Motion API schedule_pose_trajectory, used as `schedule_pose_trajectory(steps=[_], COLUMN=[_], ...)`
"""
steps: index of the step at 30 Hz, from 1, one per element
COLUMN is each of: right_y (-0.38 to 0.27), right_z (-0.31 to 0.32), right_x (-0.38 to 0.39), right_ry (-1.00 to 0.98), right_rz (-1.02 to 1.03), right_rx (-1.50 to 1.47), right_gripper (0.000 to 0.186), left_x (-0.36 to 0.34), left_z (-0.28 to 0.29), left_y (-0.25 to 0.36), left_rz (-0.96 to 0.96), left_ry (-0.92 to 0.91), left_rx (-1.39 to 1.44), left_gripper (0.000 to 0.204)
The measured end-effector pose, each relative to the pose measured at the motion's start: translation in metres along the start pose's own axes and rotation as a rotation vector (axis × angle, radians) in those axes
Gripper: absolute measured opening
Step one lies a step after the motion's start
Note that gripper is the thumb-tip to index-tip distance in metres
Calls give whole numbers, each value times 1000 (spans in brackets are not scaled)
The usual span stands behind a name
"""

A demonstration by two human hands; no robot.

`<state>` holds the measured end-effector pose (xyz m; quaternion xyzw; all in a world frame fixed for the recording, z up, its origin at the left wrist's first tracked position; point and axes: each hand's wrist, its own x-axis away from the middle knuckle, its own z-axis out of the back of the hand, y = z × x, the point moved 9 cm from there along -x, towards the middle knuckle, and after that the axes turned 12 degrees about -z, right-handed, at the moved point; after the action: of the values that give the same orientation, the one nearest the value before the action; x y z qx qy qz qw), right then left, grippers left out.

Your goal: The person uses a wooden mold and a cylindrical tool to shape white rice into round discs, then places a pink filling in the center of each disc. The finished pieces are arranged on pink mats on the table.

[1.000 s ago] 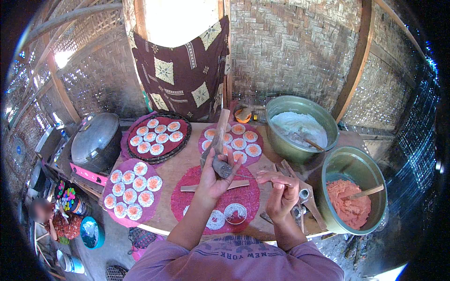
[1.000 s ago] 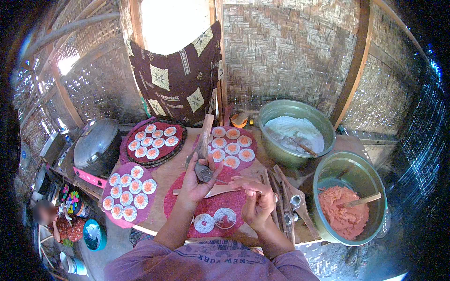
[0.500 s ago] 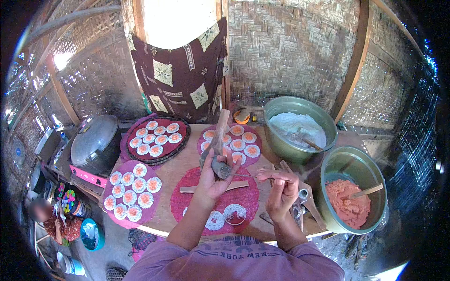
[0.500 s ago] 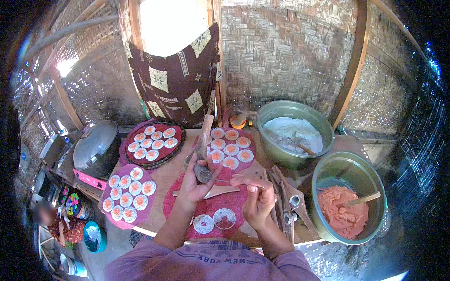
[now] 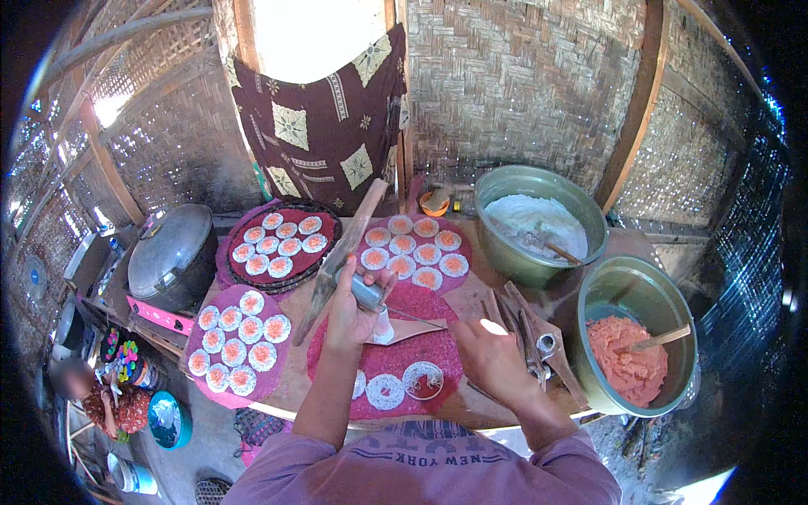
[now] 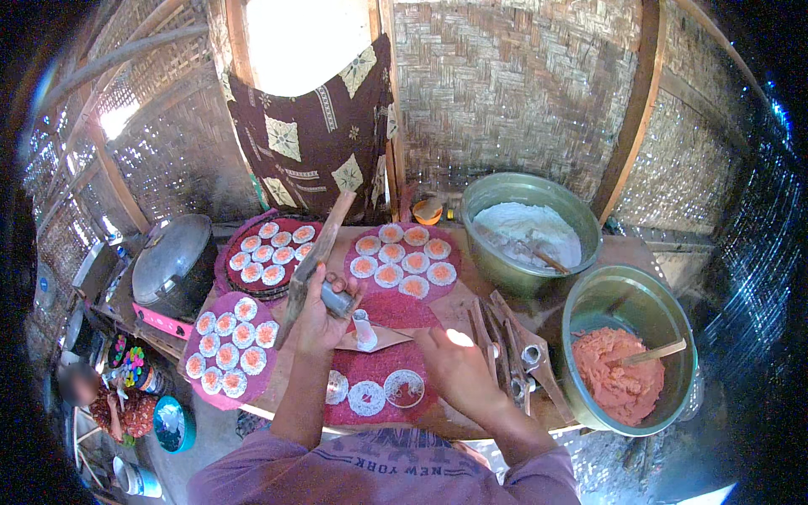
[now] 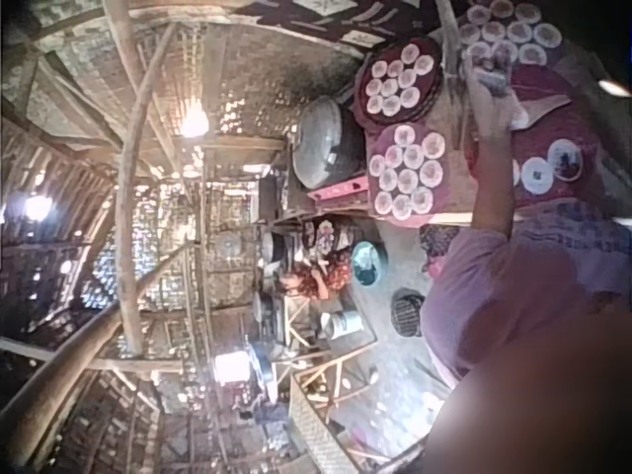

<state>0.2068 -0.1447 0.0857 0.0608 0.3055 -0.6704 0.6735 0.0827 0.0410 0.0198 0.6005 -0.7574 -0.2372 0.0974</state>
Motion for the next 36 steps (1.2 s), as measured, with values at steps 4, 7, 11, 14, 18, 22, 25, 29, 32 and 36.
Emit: schedule_pose_trajectory(steps=[4,7,11,14,18,22,25,29,32,36], right_y=[0,-3,-3,7,29,36,15,12,10,11], right_z=[-28,-42,-51,-45,-125,-99,-71,-77,-72,-54], right_x=[2,6,5,-1,17,0,2,2,-2,-11], right_ry=[-11,-71,-62,67,-735,-295,97,57,51,98], right_rz=[21,42,4,-33,-676,-326,-17,-62,-66,-118], right_rx=[45,20,-119,-629,-1436,-924,-324,-195,-279,-537], right_gripper=[53,65,63,51,36,33,38,41,40,41], left_x=[5,8,8,7,8,7,7,11,10,2], left_z=[2,2,0,-2,0,6,9,2,-1,2], left_y=[-5,-10,-10,-5,-8,-8,-11,-17,-13,-6], left_rz=[-41,-54,-103,-151,-95,-123,-153,-195,-197,-44], left_ry=[0,33,27,-16,-8,27,45,-5,-5,95], left_rx=[-125,-138,-143,-248,-201,-191,-199,-239,-222,117], left_gripper=[21,17,14,24,19,10,9,10,12,27])
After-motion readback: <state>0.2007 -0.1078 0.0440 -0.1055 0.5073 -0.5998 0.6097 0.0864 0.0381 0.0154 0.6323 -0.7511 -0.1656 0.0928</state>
